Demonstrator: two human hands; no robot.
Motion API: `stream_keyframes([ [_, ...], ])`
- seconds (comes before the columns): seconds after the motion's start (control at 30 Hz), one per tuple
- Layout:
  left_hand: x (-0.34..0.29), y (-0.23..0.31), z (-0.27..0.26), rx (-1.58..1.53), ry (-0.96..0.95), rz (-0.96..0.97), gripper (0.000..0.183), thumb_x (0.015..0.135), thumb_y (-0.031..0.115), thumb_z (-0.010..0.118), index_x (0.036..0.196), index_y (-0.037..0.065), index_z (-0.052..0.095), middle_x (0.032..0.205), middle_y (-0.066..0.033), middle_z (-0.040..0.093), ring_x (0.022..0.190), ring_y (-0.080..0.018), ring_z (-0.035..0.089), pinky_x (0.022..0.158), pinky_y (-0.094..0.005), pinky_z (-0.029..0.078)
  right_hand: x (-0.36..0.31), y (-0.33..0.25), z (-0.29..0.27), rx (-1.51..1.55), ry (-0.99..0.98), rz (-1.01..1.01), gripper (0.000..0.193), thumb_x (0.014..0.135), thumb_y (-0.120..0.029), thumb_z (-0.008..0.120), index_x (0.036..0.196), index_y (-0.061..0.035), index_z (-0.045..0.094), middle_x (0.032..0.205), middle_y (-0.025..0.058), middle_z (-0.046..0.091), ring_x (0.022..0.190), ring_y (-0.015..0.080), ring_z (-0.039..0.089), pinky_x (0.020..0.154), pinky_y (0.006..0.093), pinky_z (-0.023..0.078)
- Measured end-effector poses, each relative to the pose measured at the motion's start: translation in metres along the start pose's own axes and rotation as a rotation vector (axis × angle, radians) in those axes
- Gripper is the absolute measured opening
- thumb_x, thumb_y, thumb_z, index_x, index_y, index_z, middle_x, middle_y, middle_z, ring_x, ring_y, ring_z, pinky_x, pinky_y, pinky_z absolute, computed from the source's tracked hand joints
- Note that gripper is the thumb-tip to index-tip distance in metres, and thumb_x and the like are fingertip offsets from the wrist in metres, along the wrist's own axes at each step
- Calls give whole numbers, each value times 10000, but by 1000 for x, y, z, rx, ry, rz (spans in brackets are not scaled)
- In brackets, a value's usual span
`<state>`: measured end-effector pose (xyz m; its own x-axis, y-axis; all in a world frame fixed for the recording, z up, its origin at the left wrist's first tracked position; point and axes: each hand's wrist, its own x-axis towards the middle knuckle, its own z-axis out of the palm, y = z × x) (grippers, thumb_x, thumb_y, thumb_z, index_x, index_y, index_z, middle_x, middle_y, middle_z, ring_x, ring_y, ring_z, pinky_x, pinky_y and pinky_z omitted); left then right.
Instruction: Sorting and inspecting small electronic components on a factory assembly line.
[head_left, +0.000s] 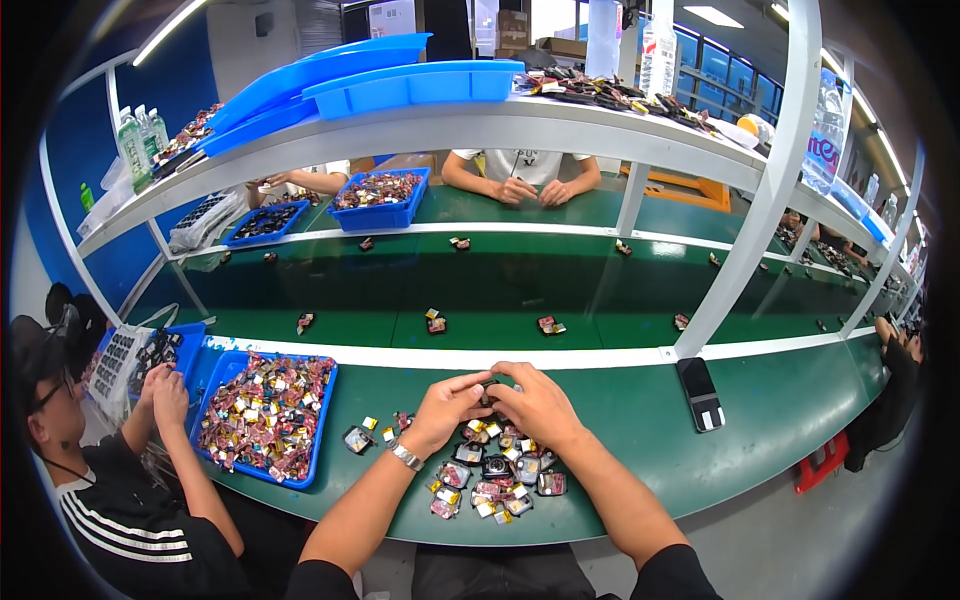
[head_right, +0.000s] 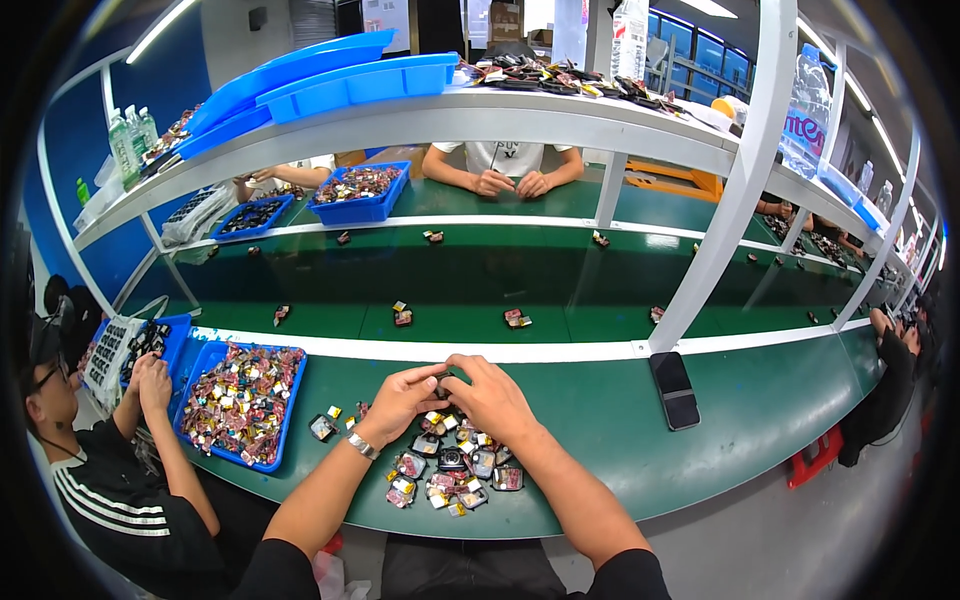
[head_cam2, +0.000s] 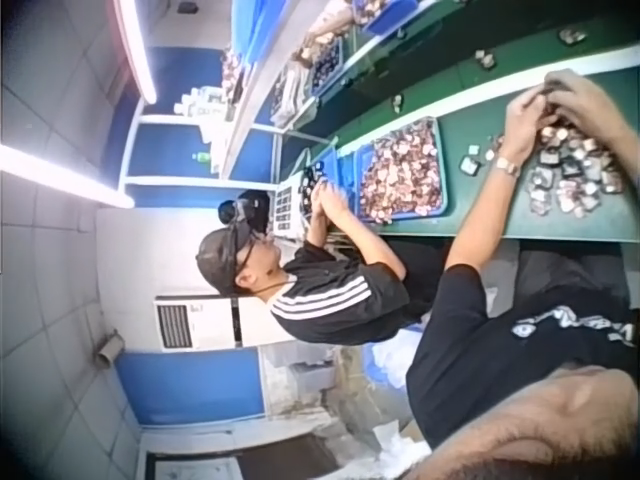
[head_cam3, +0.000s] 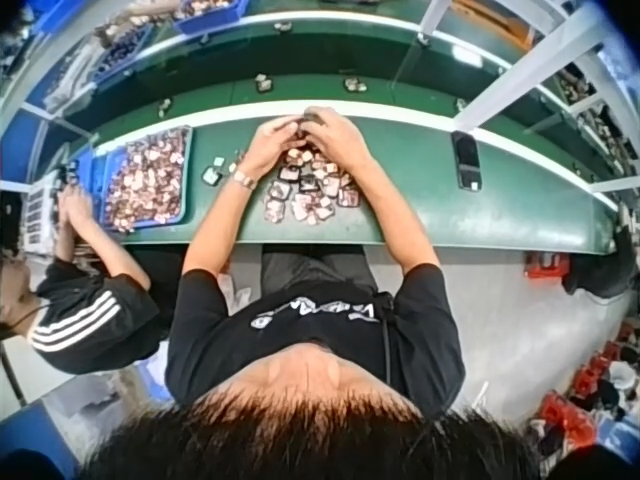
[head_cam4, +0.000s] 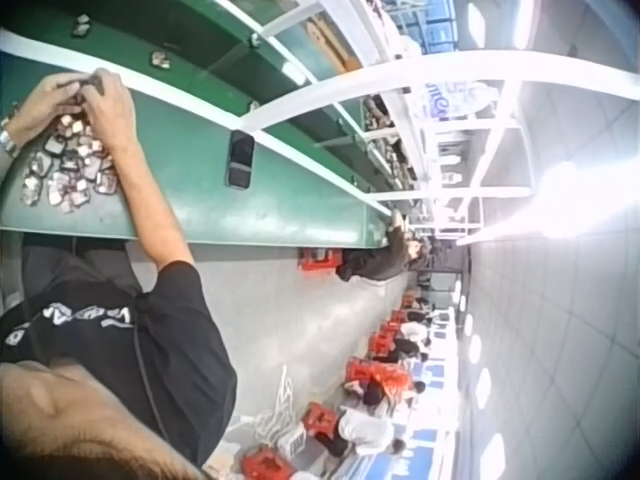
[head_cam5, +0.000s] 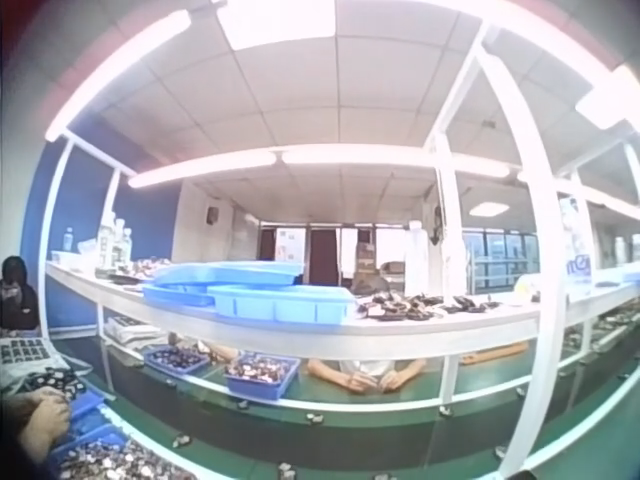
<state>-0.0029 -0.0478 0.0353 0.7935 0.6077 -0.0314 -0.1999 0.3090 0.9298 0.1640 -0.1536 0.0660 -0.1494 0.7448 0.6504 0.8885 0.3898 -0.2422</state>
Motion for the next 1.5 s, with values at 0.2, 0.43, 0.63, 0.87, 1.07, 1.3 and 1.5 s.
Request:
stream_keyframes([
  [0.2, 0, -2, 0, 118, 17, -5, 345, 1012, 110, 521, 1318, -50, 533, 1160, -134, 645, 1025, -172, 658, 860, -294, 594, 1, 2, 1, 24, -58, -5, 252, 743, -84, 741, 894, -63, 540, 1196, 95, 548, 1096, 298, 562, 891, 414, 491],
  [0.43, -1, -1, 1, 122, -3, 13, 330, 1010, 96, 519, 1306, -49, 540, 1189, -142, 632, 1035, -176, 654, 865, -297, 593, -3, 7, 2, 20, -68, 5, 188, 764, -104, 733, 912, -72, 621, 1188, 91, 570, 1109, 292, 562, 896, 407, 496],
  [0.63, -2, 0, -5, 82, -85, -12, 360, 999, 59, 517, 1347, -32, 509, 1213, -127, 628, 1068, -170, 641, 923, -298, 571, -5, 3, 5, 173, -45, 139, 116, 780, -109, 723, 887, -75, 694, 1189, 84, 603, 1120, 284, 565, 927, 389, 492],
  [0.87, -1, 4, -5, 93, -150, -49, 390, 975, 8, 530, 1361, -31, 492, 1216, -144, 633, 1072, -176, 648, 938, -292, 559, -7, 2, 2, 206, -68, 163, 105, 811, -121, 709, 895, -59, 694, 1218, 97, 601, 1149, 292, 556, 943, 390, 484],
  [1.07, -1, 0, -3, 109, -139, -78, 366, 980, 28, 534, 1337, -46, 502, 1186, -148, 640, 1059, -193, 656, 941, -315, 564, -11, 3, 4, 217, -69, 128, 113, 810, -116, 722, 906, -59, 705, 1230, 102, 597, 1158, 296, 552, 931, 387, 493],
  [1.3, 1, -4, -3, 53, -114, -45, 357, 989, 48, 532, 1328, -55, 490, 1187, -152, 621, 1090, -211, 640, 960, -349, 562, -15, -6, 15, 185, 96, 244, 142, 779, -116, 751, 909, -68, 720, 1161, 71, 635, 1089, 264, 593, 859, 363, 533],
  [1.5, 1, -6, -5, 49, -119, -24, 335, 1000, 40, 499, 1322, -54, 493, 1189, -160, 631, 1081, -213, 648, 947, -342, 566, -13, -5, 12, 171, 40, 198, 132, 788, -104, 742, 914, -71, 723, 1195, 84, 613, 1138, 274, 562, 876, 365, 528],
])
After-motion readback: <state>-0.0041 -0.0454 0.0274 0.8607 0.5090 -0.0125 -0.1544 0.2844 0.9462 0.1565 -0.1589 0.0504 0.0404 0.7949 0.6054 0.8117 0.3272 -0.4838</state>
